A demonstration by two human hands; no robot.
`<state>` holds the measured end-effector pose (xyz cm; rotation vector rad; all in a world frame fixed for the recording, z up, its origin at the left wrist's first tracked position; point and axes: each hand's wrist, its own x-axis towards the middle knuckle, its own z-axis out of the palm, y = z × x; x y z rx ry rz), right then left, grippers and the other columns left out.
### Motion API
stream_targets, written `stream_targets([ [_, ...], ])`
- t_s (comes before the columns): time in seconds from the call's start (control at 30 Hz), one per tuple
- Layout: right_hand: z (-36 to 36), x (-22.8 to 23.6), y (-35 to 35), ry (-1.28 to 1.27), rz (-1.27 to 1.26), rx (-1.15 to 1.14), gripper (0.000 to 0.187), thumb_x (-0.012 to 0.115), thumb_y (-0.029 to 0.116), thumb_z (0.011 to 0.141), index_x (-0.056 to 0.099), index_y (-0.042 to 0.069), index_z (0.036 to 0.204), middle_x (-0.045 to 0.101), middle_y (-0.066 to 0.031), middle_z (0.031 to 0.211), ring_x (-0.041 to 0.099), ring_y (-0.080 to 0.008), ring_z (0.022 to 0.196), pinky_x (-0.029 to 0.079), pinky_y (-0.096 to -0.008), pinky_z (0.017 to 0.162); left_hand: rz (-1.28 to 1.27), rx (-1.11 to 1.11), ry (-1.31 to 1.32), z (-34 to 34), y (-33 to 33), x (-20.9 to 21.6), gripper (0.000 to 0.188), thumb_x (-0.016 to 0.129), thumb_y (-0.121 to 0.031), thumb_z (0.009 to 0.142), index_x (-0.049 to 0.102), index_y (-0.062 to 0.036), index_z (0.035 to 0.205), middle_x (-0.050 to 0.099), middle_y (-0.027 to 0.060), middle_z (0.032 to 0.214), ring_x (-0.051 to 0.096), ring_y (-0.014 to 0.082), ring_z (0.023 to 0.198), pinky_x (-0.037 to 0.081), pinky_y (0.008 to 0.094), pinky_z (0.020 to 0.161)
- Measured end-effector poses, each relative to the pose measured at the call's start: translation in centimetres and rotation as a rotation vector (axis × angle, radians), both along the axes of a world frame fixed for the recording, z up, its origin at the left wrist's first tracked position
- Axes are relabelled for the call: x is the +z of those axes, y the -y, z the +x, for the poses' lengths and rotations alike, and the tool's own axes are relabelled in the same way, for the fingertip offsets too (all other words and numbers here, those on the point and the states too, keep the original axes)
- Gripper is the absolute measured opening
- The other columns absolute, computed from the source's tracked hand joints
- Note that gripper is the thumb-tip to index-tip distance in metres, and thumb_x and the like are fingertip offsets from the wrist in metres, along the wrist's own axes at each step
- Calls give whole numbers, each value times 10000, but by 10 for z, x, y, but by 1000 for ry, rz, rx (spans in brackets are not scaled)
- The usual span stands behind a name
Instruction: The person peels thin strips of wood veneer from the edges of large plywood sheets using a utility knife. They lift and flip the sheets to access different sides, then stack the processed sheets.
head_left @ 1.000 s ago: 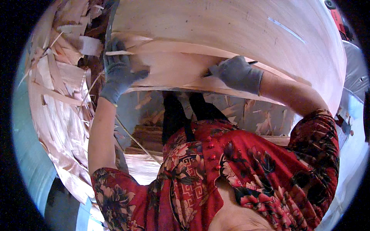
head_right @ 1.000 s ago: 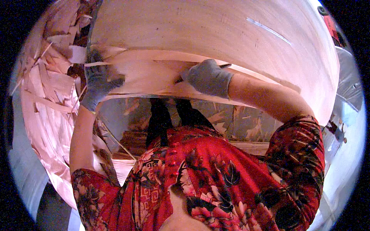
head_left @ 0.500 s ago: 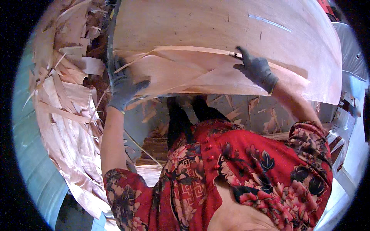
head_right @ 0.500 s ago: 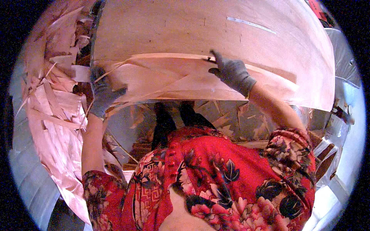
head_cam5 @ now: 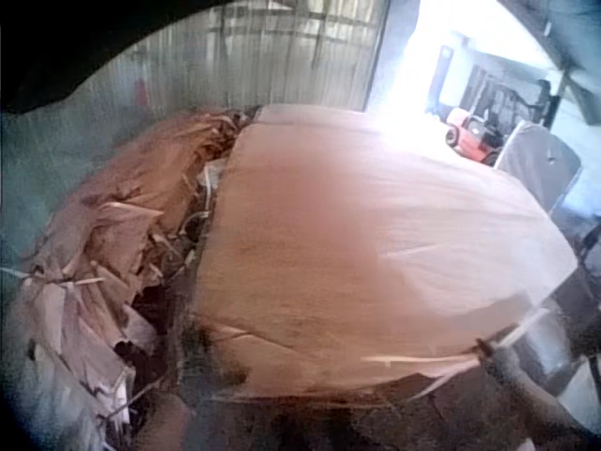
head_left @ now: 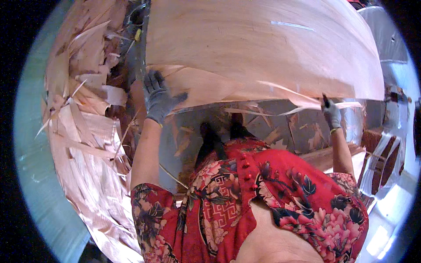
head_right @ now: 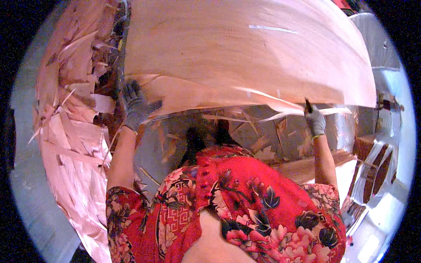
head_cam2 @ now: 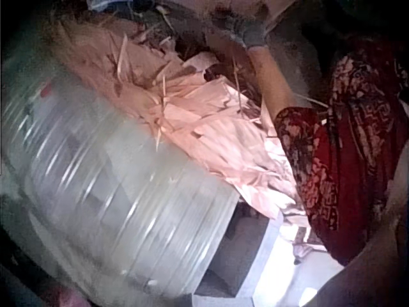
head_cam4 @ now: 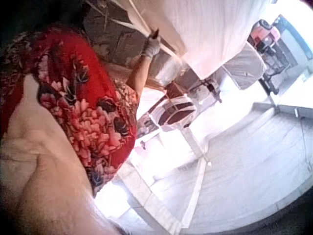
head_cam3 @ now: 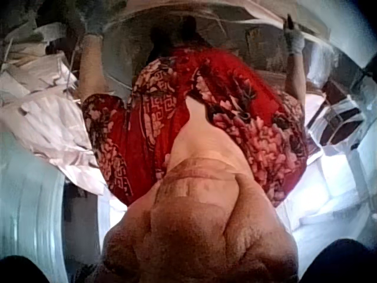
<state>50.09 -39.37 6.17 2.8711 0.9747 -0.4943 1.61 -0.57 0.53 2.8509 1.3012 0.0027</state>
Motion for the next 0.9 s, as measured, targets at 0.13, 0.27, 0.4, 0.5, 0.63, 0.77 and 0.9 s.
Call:
stream_targets([
  [0.13,-11,-22,66,-160,-557,23,429,493,224,825,469,123,1242,563,-231,1059,547,-389,970,451,-422,794,-44,28,-63,16,6,-7,1205,504,-755,605,74,83,1356,64,278,1422,9,410,1328,-29,491,1069],
  [0.27,-133,-26,-62,-500,490,292,412,500,150,839,441,29,1228,546,-241,1052,545,-344,927,429,-393,815,-65,27,-33,13,4,-13,1215,495,-767,596,62,69,1364,43,276,1425,-12,407,1330,-41,492,1067],
  [0.4,-234,-3,-203,-595,688,541,428,526,132,812,438,98,1230,537,-230,1053,541,-404,892,441,-448,775,-88,57,-99,25,6,3,1213,497,-770,589,87,69,1363,33,275,1426,-10,404,1330,-39,487,1068],
  [0.5,-257,-28,-258,-441,710,403,344,519,91,767,478,50,1106,515,-221,1050,520,-380,947,439,-452,765,-105,70,-100,41,13,13,1194,521,-748,592,110,69,1360,42,276,1423,-3,395,1332,-23,477,1073],
  [0.63,-254,-54,-274,60,701,494,305,516,76,729,507,41,1032,511,-182,1066,495,-327,985,433,-417,772,-43,28,2,52,21,12,1169,579,-700,588,145,74,1349,80,269,1419,26,385,1332,15,454,1085],
  [0.77,-230,-65,-266,248,660,524,260,561,134,721,551,89,977,518,-135,1076,474,-294,1011,421,-400,793,-56,-36,216,59,34,18,1171,596,-689,579,152,79,1344,100,272,1414,57,394,1327,44,449,1090],
  [0.9,-155,-23,-231,-9,776,507,227,643,201,696,592,147,910,544,-95,1060,494,-280,997,384,-413,821,-73,1,193,61,55,42,1200,624,-688,558,145,76,1349,119,281,1408,75,401,1324,66,451,1088],
])
